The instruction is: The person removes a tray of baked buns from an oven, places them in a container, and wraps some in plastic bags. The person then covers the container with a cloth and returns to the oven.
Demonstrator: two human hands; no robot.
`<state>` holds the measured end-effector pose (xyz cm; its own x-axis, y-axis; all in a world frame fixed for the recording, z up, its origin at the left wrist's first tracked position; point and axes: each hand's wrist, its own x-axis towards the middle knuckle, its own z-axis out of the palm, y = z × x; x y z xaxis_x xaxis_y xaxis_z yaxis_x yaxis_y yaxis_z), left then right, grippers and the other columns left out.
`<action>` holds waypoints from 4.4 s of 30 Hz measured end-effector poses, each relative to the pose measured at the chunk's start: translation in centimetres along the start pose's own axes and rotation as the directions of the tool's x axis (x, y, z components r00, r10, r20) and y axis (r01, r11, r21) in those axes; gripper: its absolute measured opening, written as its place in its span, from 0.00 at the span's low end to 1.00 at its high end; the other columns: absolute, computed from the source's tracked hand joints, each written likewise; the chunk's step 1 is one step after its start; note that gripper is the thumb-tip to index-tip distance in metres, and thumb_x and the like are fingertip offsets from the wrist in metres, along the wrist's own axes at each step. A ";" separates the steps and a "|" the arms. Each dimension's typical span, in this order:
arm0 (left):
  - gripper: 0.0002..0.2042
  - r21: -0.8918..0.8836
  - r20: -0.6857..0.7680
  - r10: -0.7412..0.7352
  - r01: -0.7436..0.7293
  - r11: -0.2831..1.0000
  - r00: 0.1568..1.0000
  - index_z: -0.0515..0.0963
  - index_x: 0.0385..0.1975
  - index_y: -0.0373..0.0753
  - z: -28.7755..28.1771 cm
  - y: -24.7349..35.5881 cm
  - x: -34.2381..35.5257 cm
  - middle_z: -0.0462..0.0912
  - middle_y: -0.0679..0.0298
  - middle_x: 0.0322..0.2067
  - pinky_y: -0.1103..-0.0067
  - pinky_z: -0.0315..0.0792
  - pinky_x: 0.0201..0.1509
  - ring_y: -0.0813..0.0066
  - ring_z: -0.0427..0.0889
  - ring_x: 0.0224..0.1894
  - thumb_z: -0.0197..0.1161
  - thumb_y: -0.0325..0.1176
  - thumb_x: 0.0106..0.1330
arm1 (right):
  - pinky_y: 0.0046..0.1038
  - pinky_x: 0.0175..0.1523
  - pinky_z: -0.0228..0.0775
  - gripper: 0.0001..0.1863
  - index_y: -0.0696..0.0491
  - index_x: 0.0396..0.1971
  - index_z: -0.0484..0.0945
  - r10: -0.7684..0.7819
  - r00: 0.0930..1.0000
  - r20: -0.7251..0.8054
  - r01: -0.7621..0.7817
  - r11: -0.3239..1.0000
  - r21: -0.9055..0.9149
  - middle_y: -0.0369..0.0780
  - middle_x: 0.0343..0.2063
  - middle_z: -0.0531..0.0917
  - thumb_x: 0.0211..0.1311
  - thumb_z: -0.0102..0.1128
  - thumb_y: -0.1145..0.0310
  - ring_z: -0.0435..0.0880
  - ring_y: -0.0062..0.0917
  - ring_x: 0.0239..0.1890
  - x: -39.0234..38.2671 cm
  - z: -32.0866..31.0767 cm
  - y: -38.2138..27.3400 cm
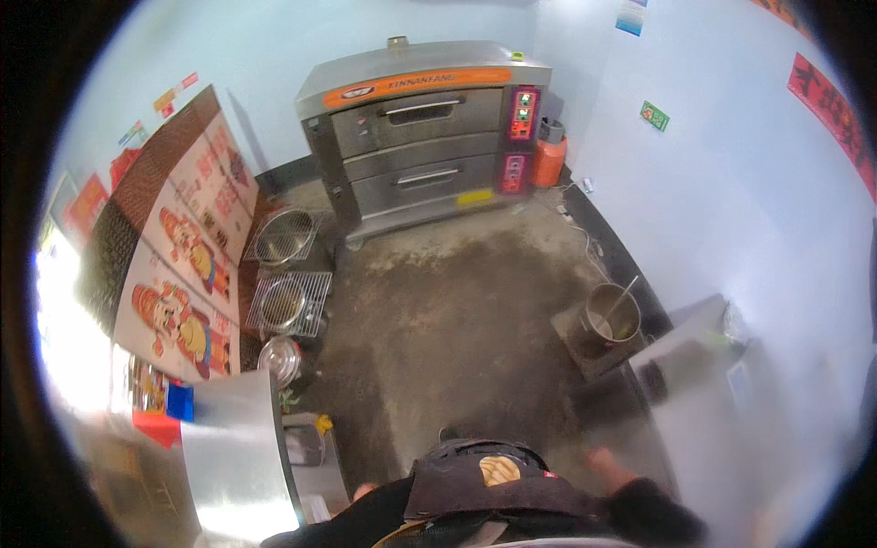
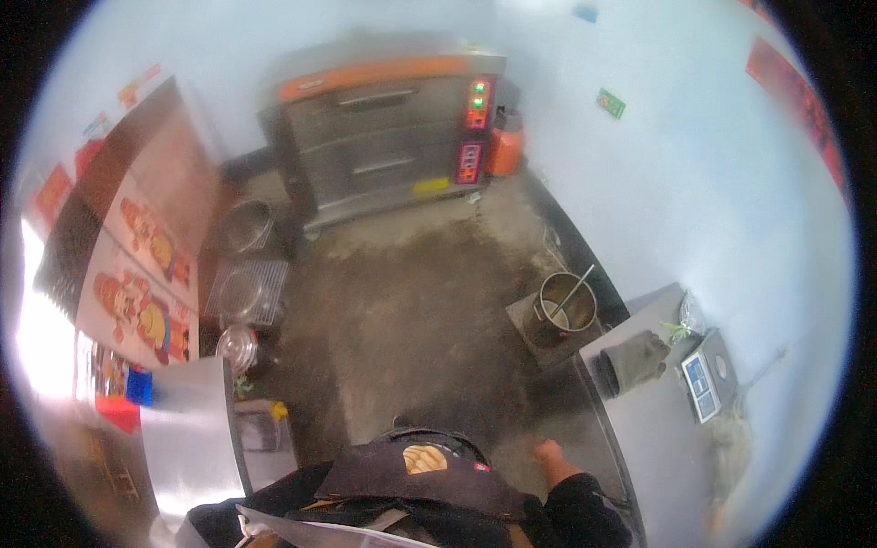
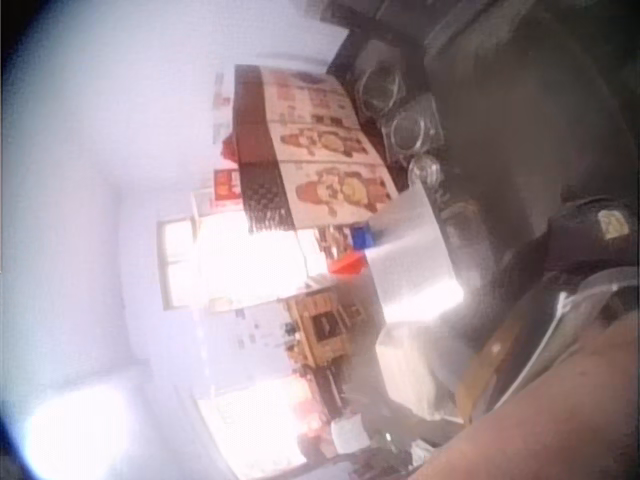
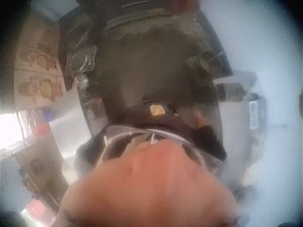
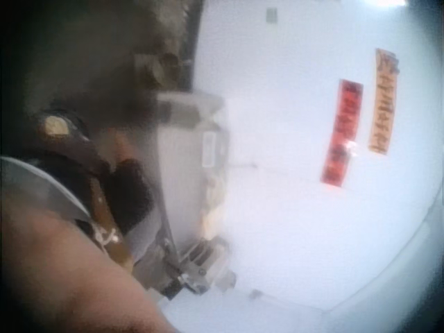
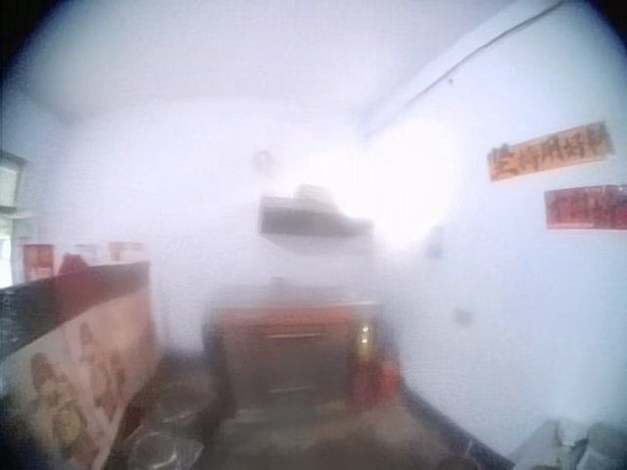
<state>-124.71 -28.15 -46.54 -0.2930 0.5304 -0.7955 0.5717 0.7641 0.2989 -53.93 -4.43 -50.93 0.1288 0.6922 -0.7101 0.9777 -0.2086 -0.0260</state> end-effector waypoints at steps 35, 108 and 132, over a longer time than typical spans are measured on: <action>0.13 -0.317 0.074 -0.133 0.150 0.936 0.988 0.88 0.42 0.41 -28.3 58.7 46.1 0.91 0.54 0.38 0.63 0.82 0.48 0.58 0.90 0.43 0.66 0.40 0.63 | 0.42 0.52 0.80 0.20 0.55 0.43 0.88 -0.337 0.894 -0.294 0.426 0.840 0.335 0.47 0.39 0.91 0.64 0.64 0.54 0.90 0.43 0.47 66.9 -65.9 -47.7; 0.21 0.487 -0.801 0.557 -0.302 0.819 0.218 0.83 0.44 0.37 -62.9 90.1 90.6 0.82 0.56 0.40 0.60 0.66 0.67 0.54 0.79 0.51 0.75 0.40 0.51 | 0.45 0.49 0.74 0.27 0.57 0.37 0.85 -0.812 0.029 -0.582 0.832 0.342 -0.436 0.48 0.34 0.86 0.56 0.78 0.46 0.85 0.47 0.40 90.5 -77.1 -91.7; 0.30 0.511 -0.795 0.582 -0.327 0.795 0.173 0.77 0.58 0.38 -85.0 103.5 89.3 0.78 0.52 0.55 0.55 0.59 0.76 0.46 0.72 0.63 0.73 0.40 0.54 | 0.49 0.70 0.64 0.26 0.58 0.59 0.79 -0.658 -0.022 -0.752 0.763 0.475 -0.438 0.51 0.53 0.80 0.67 0.68 0.57 0.79 0.48 0.57 87.0 -97.1 -103.8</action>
<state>-156.84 129.56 -41.86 -0.3266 0.8281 0.4555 0.9420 0.2459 0.2284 -128.03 144.57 -41.69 -0.5214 0.6418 0.5623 0.6359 0.7317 -0.2455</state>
